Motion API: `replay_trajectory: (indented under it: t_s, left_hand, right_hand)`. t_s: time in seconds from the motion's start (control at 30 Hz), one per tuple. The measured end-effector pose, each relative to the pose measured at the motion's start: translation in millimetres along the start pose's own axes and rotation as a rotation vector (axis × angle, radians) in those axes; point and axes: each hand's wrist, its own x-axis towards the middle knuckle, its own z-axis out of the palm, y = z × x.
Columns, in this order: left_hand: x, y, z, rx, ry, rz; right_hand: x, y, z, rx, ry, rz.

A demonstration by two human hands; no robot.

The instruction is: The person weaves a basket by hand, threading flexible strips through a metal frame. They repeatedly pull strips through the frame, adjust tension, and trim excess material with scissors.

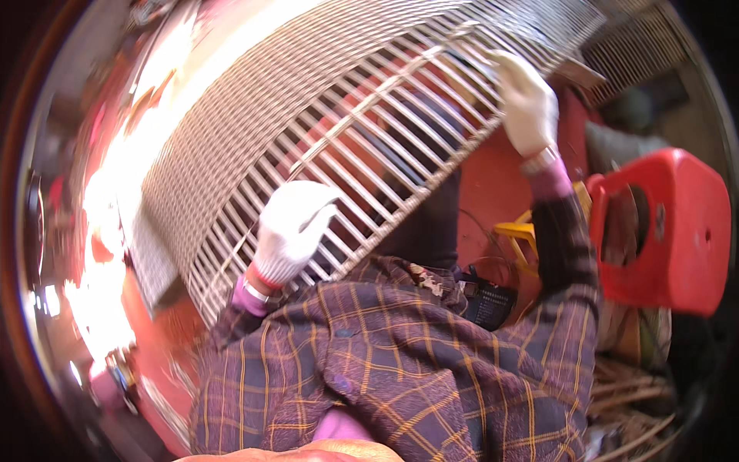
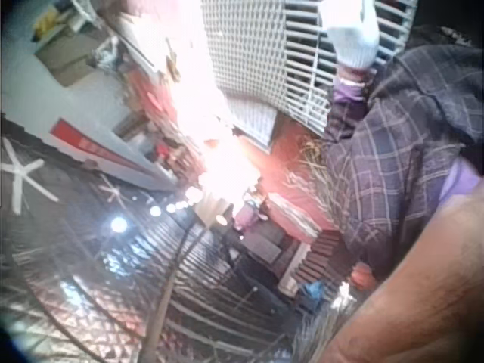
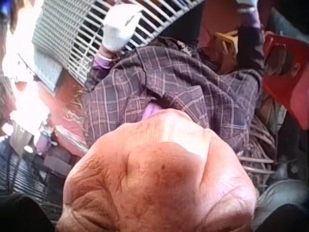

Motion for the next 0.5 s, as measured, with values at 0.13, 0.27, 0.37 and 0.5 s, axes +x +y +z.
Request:
replay_trajectory:
  t_s: [0.13,0.27,0.37,0.5]
  left_hand:
    - [-20,-2,-12,0.047,0.006,-0.140]
    - [-32,-6,-9,-0.011,0.061,-0.289]
    - [-33,-6,-5,0.019,0.063,-0.266]
    - [-34,-10,-4,0.050,0.068,-0.220]
  right_hand:
    - [68,33,44,-0.587,-0.312,0.081]
    - [115,59,79,-0.857,-0.519,0.242]
    - [130,67,108,-0.797,-0.500,0.147]
    - [133,76,134,-0.387,-0.167,0.088]
